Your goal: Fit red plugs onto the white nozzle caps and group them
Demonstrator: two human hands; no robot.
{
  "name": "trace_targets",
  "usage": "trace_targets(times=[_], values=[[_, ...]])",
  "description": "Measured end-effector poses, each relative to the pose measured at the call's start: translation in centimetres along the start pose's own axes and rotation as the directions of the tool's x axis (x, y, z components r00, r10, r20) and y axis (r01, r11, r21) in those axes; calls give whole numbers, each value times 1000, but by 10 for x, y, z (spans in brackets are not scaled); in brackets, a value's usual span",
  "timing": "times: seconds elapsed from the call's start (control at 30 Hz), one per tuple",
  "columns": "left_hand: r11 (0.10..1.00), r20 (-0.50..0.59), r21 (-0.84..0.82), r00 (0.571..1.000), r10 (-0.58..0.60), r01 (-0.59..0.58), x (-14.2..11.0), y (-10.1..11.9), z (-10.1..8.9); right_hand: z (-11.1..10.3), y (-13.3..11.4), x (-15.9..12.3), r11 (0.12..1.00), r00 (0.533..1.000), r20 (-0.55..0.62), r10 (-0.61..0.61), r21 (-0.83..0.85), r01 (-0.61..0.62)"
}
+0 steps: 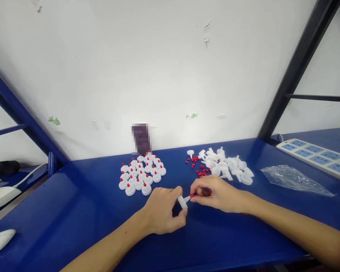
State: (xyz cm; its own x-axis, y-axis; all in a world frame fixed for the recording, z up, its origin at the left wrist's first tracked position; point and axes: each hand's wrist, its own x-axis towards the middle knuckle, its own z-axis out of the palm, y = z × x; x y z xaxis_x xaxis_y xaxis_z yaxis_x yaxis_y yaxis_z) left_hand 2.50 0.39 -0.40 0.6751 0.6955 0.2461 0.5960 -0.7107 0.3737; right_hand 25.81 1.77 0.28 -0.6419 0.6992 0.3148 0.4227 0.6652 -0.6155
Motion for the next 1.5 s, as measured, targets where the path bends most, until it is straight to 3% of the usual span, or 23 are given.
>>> trace_targets(times=[0.2,0.33,0.57,0.8,1.07,1.13,1.3,1.5], values=[[990,5,-112,996,89,-88,1,-3,-1,-5,-10,-2,989,991,73,-111,-87,117],[985,-24,-154,997,76,-79,2,-4,-2,-6,-14,-2,971,985,119,-124,-189,145],[999,-135,25,990,29,-26,4,-4,-1,-3,-10,-3,951,986,128,-104,-276,136],[988,-12,124,996,-90,91,4,3,-2,2,-10,-2,925,982,176,-68,-357,128],[960,30,-113,967,-254,255,5,14,6,18,-12,0,888,992,-5,-124,-447,109],[942,31,-234,970,-240,241,4,18,5,20,-13,1,914,994,-23,-108,-396,90],[901,-74,-430,992,-105,63,2,30,2,19,-14,0,975,993,12,-119,-185,119],[836,-125,-545,979,-161,68,4,29,8,16,-16,-2,970,978,-60,-200,-152,189]])
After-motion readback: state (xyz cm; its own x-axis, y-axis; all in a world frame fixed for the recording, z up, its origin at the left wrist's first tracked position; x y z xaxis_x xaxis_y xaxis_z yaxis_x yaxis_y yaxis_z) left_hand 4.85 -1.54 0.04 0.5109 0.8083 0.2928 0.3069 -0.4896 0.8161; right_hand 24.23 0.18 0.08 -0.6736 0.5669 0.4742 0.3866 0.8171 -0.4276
